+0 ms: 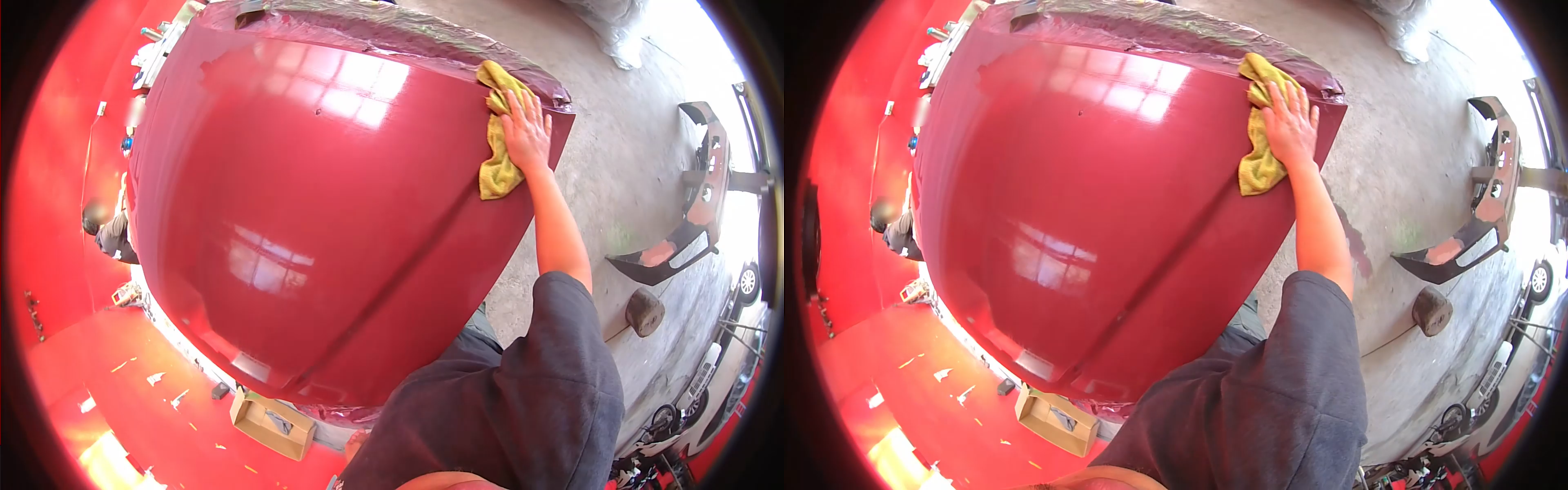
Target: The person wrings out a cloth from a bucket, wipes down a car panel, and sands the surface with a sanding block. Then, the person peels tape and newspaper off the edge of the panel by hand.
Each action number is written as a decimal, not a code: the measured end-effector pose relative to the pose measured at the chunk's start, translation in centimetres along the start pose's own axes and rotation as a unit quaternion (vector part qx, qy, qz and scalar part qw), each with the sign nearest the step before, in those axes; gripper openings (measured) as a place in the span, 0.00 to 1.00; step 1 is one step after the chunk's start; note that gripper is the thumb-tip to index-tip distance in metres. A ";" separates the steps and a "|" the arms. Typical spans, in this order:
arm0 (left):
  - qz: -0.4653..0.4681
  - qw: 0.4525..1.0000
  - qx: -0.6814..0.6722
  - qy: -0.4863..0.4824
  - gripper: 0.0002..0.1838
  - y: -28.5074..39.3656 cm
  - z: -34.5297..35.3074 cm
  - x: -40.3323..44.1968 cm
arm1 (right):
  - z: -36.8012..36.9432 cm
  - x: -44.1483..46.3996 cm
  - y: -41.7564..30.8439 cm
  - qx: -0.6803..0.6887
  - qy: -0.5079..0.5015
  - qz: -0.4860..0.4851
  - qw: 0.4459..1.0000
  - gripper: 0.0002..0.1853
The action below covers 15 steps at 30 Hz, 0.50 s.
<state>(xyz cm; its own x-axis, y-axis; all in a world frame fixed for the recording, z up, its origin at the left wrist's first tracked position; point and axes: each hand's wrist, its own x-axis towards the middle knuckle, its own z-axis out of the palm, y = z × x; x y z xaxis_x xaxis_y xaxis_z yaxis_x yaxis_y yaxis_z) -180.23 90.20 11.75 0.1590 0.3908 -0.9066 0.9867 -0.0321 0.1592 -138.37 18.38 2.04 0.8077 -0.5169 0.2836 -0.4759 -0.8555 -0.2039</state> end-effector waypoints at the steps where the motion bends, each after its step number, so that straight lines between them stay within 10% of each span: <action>1: 0.004 1.000 0.002 -0.010 0.06 -0.5 0.1 0.2 | 0.0 -0.5 1.4 -0.005 -0.002 0.020 1.000 0.30; 15: 0.060 0.986 -0.117 -0.104 0.04 -8.3 1.9 3.3 | 3.9 -2.3 11.3 0.128 0.004 0.294 0.947 0.39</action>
<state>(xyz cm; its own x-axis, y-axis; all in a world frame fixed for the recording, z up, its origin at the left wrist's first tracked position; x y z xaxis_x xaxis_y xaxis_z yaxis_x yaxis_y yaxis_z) -187.84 90.03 6.66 0.3011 0.2001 -0.9324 0.9297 0.1558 0.3337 -144.21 10.00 -4.55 0.4256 -0.9031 0.0568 -0.7426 -0.3844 -0.5485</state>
